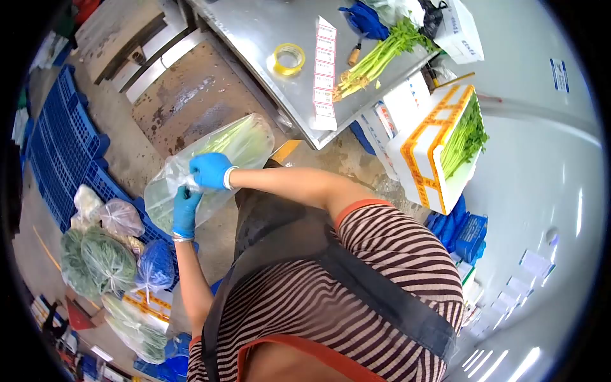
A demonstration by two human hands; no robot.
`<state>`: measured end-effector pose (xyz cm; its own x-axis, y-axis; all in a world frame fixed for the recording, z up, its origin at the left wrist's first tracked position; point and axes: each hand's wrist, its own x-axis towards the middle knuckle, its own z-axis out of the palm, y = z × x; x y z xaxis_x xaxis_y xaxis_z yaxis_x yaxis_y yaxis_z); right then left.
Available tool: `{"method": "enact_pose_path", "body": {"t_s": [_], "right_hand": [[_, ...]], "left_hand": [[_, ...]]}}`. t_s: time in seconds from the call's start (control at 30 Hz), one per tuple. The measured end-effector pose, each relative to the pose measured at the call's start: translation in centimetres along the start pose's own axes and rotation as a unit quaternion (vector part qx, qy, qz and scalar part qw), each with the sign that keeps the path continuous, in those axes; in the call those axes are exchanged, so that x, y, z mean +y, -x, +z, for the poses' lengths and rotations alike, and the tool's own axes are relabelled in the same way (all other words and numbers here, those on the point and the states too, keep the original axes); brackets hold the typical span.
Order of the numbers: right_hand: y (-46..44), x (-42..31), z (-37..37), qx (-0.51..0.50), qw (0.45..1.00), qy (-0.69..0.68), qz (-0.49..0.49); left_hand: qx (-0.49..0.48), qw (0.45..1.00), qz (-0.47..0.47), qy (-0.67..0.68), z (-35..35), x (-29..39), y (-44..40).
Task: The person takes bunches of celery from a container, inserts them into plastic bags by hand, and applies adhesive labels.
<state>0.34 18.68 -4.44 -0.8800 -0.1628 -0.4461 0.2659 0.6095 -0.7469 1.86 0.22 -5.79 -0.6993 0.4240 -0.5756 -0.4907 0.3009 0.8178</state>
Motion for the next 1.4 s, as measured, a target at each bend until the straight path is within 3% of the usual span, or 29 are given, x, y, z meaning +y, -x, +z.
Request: {"method": "enact_pose_path", "body": {"t_s": [0.03, 0.07, 0.17, 0.3, 0.33, 0.4, 0.43, 0.47, 0.5, 0.53, 0.6, 0.7, 0.77, 0.87, 0.93, 0.97, 1.0, 1.1, 1.23, 1.3, 1.4], "right_hand": [[-1.0, 1.3, 0.2, 0.035, 0.998, -0.029, 0.044], [-1.9, 2.5, 0.7, 0.068, 0.992, -0.059, 0.087], [-3.8, 4.7, 2.2, 0.158, 0.975, -0.042, 0.149], [-5.1, 6.0, 1.5, 0.126, 0.981, -0.056, 0.135], [-4.7, 6.7, 0.7, 0.118, 0.989, -0.043, 0.075], [-2.6, 9.4, -2.5, 0.110, 0.993, -0.016, -0.050], [-0.4, 9.2, -6.0, 0.050, 0.997, -0.024, -0.049], [1.3, 10.2, -8.4, 0.047, 0.996, -0.070, -0.043], [2.8, 12.1, -11.0, 0.100, 0.991, -0.047, -0.075], [4.5, 13.5, -13.7, 0.154, 0.982, -0.073, -0.081], [5.8, 18.9, -18.8, 0.260, 0.964, -0.036, 0.045], [8.1, 27.3, -26.5, 0.457, 0.876, 0.152, 0.017], [9.6, 31.0, -30.5, 0.391, 0.897, 0.206, 0.007], [12.1, 35.1, -32.4, 0.250, 0.932, 0.247, 0.088], [13.9, 35.2, -32.9, 0.188, 0.927, 0.290, 0.144], [14.5, 34.9, -33.3, 0.157, 0.922, 0.311, 0.169], [14.6, 34.9, -33.9, 0.159, 0.933, 0.269, 0.177], [12.4, 33.3, -36.8, 0.335, 0.929, 0.065, 0.145], [3.5, 34.8, -41.5, 0.408, 0.895, 0.036, 0.178], [-0.8, 36.2, -42.1, 0.426, 0.884, 0.036, 0.189], [-3.6, 39.1, -42.1, 0.381, 0.915, 0.003, 0.134]], "left_hand": [[0.014, 0.997, -0.024, -0.070, 0.2, 0.2, 0.0], [0.074, 0.996, 0.020, -0.038, 1.8, 0.1, 0.6], [0.061, 0.932, 0.221, -0.281, 4.1, 3.0, 3.2], [0.120, 0.956, 0.172, -0.206, 3.3, 3.2, 3.3], [0.130, 0.959, 0.101, -0.230, 2.5, 2.6, 3.2], [0.215, 0.891, 0.153, -0.370, 1.0, 2.1, 1.4], [0.259, 0.846, 0.178, -0.431, 0.9, 2.3, 0.6], [0.308, 0.796, 0.139, -0.502, 2.5, 5.6, 1.1], [0.325, 0.792, 0.154, -0.494, 2.7, 6.3, 0.5], [0.309, 0.824, 0.155, -0.449, 3.5, 7.3, -0.1], [0.248, 0.865, 0.195, -0.389, 5.6, 8.4, -1.8], [0.127, 0.901, 0.256, -0.327, 11.7, 11.7, -5.3], [0.050, 0.915, 0.269, -0.297, 16.1, 13.9, -8.5], [-0.036, 0.960, 0.207, -0.187, 23.5, 17.4, -13.4], [-0.066, 0.968, 0.162, -0.181, 27.8, 19.0, -16.7], [-0.064, 0.960, 0.187, -0.197, 29.8, 19.3, -18.6], [-0.074, 0.965, 0.169, -0.184, 31.5, 19.4, -20.3], [-0.071, 0.959, 0.185, -0.200, 35.7, 18.5, -25.8], [0.029, 0.948, 0.197, -0.249, 38.8, 17.8, -31.4], [0.031, 0.951, 0.188, -0.244, 38.8, 18.0, -34.0], [0.010, 0.977, 0.160, -0.144, 39.2, 19.9, -35.2]]}}
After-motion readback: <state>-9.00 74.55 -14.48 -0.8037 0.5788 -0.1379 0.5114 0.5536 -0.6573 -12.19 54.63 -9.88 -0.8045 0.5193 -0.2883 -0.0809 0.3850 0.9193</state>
